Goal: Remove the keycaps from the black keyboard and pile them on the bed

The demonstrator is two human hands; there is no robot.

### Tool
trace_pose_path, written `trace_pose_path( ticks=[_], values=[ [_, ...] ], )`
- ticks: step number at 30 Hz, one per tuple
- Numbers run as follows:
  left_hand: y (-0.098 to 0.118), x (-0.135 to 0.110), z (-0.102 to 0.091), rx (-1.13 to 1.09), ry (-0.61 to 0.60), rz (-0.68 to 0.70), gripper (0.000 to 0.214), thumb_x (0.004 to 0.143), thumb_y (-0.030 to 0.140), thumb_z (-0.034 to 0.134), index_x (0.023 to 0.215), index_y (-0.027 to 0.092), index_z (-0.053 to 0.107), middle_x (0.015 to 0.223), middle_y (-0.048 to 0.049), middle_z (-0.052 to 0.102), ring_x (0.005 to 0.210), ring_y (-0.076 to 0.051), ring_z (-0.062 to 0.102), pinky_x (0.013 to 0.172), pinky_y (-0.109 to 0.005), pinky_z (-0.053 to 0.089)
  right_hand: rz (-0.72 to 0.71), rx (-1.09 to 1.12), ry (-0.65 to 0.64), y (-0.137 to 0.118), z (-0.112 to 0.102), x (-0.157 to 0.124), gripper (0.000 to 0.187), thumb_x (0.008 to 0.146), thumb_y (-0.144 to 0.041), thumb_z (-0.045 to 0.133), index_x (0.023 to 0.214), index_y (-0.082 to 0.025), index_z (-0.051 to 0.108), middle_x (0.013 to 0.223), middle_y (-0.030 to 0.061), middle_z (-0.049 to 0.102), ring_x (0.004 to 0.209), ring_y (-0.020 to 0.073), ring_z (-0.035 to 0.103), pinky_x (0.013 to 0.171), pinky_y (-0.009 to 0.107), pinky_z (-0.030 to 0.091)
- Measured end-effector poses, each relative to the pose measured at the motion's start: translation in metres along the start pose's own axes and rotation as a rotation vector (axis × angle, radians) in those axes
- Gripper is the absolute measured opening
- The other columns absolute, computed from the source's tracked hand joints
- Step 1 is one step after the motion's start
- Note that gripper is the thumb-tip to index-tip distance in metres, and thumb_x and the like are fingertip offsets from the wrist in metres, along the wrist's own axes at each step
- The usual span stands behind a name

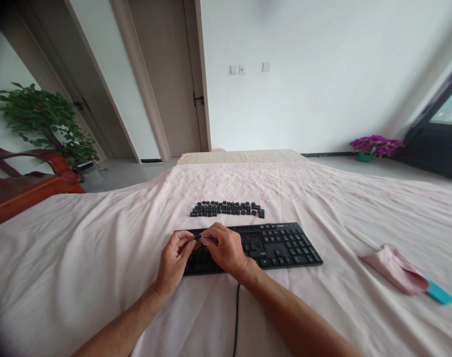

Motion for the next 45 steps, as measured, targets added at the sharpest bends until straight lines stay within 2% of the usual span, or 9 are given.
trace_pose_path(
  ticks=[4,8,18,31,38,45],
  values=[
    [0.000,-0.003,-0.002,0.086,0.027,0.074,0.015,0.082,0.029,0.063,0.092,0.019,0.059,0.085,-0.0022,0.067,0.080,-0.016,0.065,0.075,-0.025,0.050,-0.115,-0.009,0.006,-0.006,-0.003,-0.002,0.015,0.088,-0.026,0.057,0.093,-0.024,0.071,0.086,0.0032,0.068,0.076,0.0126,0.063,0.072,0.021,0.048],
    [-0.004,-0.003,-0.003,0.106,0.043,0.091,0.013,0.082,0.029,0.062,0.091,0.020,0.059,0.084,-0.0019,0.067,0.079,-0.016,0.065,0.074,-0.024,0.050,-0.155,-0.010,0.016,-0.008,-0.004,-0.003,0.017,0.089,-0.028,0.056,0.093,-0.024,0.071,0.086,0.0037,0.068,0.077,0.0129,0.063,0.073,0.022,0.049],
    [-0.001,-0.002,0.003,0.073,-0.041,0.027,0.015,0.086,0.032,0.057,0.094,0.019,0.053,0.081,-0.0017,0.064,0.077,-0.016,0.065,0.072,-0.025,0.050,-0.034,0.049,0.030,-0.005,-0.004,-0.001,0.012,0.086,-0.023,0.059,0.089,-0.024,0.071,0.084,0.0024,0.067,0.075,0.0129,0.063,0.070,0.021,0.049],
    [-0.007,0.002,0.005,-0.092,-0.055,-0.097,0.021,0.084,0.037,0.059,0.090,0.017,0.058,0.088,-0.0052,0.069,0.084,-0.018,0.068,0.079,-0.030,0.053,0.040,0.050,0.024,0.006,0.001,0.002,0.014,0.086,-0.021,0.059,0.091,-0.026,0.072,0.088,0.0008,0.071,0.080,0.0148,0.066,0.073,0.023,0.049],
    [-0.008,0.003,0.003,-0.044,-0.038,-0.076,0.020,0.083,0.035,0.060,0.089,0.016,0.059,0.085,-0.0046,0.068,0.081,-0.018,0.066,0.077,-0.029,0.053,0.051,0.052,0.017,0.008,0.002,0.001,0.013,0.085,-0.023,0.061,0.090,-0.026,0.072,0.085,0.0000,0.072,0.077,0.0154,0.067,0.071,0.024,0.048],
    [-0.013,0.003,0.003,0.003,-0.038,-0.051,0.019,0.083,0.035,0.061,0.089,0.016,0.060,0.081,-0.0037,0.068,0.078,-0.018,0.067,0.074,-0.029,0.054,0.136,0.022,0.010,0.008,-0.001,0.002,0.010,0.080,-0.025,0.065,0.087,-0.024,0.073,0.080,-0.0008,0.073,0.070,0.0149,0.067,0.066,0.022,0.048]
  ],
)
Point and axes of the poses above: each hand's wrist, its own x-axis towards the middle knuckle, its own z-axis out of the palm, y = z × x, the point moved 5 cm from there along x, towards the middle knuckle
